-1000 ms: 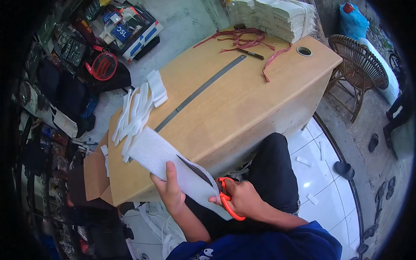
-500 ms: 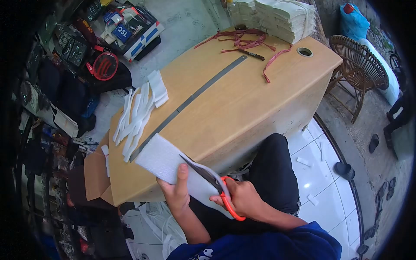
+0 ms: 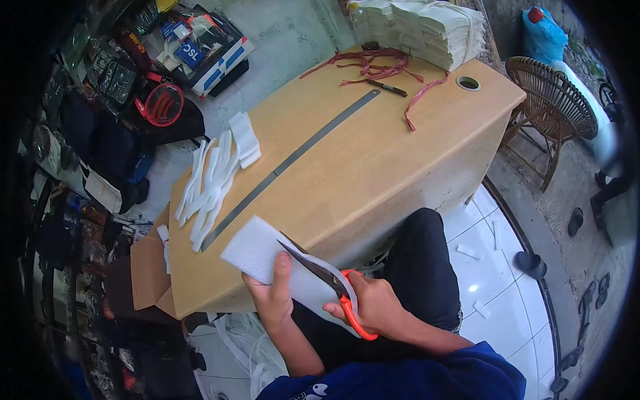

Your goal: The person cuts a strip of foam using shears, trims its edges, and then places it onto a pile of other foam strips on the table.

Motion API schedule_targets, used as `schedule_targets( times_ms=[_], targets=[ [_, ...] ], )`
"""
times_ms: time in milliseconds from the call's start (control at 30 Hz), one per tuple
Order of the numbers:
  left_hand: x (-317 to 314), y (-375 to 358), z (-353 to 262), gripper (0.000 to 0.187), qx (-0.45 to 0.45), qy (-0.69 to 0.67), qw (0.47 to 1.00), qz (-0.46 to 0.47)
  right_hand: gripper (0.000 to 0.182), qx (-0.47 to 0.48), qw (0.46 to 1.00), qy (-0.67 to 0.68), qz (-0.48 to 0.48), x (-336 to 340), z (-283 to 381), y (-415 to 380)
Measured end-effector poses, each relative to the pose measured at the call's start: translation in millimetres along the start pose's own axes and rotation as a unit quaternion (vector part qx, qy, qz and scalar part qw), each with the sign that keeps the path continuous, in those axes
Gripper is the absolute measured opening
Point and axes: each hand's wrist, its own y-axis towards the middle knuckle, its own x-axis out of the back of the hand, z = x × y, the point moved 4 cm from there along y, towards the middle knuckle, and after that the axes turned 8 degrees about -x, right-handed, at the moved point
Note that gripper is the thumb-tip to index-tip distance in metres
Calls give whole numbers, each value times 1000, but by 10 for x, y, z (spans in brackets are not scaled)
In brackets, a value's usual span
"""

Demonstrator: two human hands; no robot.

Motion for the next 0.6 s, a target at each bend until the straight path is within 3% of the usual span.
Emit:
schedule_targets(
  times_ms=[267, 333, 500, 600],
  targets=[
    [-5, -83, 62, 19, 44, -11, 999, 9, 52, -22, 999, -28, 25, -25, -77, 5],
    [5, -81, 68, 20, 49, -19, 999, 9, 48, 11, 1000, -14, -11, 76, -22, 43],
    [115, 33, 79, 18, 53, -28, 997, -46, 32, -113, 993, 32, -10, 102, -212, -37],
    [123, 64, 135, 16, 77, -52, 995, -47, 31, -116, 988, 103, -21, 118, -232, -24]
  ],
)
